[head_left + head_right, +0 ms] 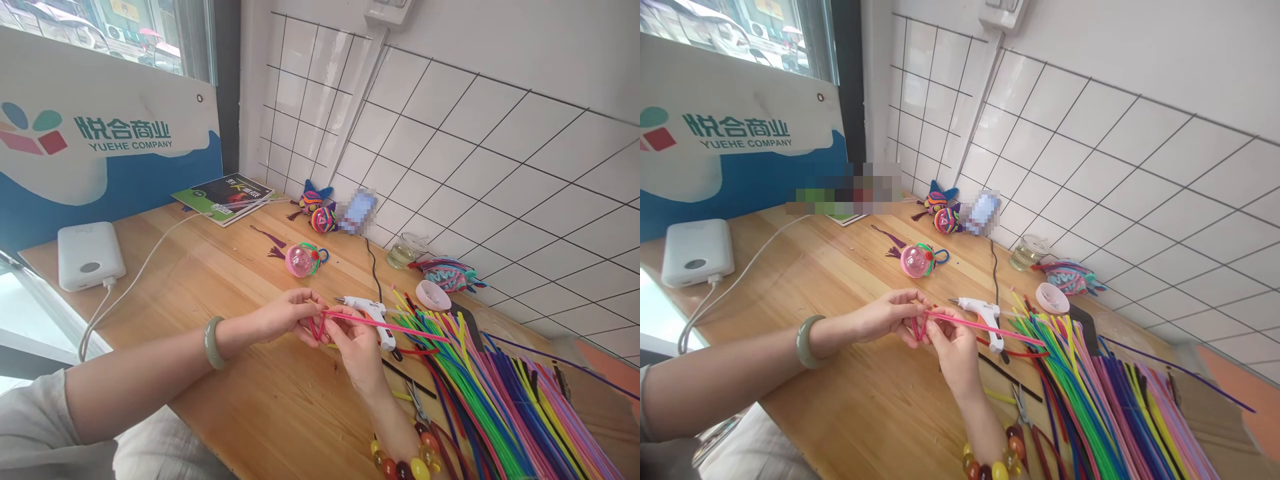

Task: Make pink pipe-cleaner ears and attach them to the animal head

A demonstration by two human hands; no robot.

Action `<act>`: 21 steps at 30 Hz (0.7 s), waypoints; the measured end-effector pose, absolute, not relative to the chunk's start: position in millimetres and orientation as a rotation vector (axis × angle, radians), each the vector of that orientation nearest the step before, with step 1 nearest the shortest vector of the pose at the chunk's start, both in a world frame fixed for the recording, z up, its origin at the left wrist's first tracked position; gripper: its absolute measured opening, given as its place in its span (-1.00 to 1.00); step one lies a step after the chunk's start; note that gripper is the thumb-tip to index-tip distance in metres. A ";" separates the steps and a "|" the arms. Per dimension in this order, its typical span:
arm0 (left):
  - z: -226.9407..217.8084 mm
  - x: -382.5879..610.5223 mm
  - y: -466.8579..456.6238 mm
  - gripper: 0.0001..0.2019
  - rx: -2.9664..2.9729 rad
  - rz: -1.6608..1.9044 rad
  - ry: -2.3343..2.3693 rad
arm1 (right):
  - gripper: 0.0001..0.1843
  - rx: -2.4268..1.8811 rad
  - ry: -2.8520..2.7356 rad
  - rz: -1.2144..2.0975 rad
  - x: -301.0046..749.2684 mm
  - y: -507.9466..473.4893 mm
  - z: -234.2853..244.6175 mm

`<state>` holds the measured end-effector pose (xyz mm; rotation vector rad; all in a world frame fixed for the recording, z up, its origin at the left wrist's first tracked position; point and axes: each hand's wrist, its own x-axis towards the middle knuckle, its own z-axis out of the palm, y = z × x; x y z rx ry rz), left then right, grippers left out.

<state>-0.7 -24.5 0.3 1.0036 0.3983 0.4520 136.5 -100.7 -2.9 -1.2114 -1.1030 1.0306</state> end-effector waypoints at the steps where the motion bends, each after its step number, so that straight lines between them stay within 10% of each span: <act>1: 0.9 -1.0 -24.4 -0.78 0.998 0.444 0.395 | -0.86 -1.214 -1.102 1.033 136.6 -100.9 -2.6; 21: 0.8 -5.5 -18.7 -0.75 1.096 0.409 0.481 | -0.80 -1.300 -0.982 1.257 147.1 -101.8 3.9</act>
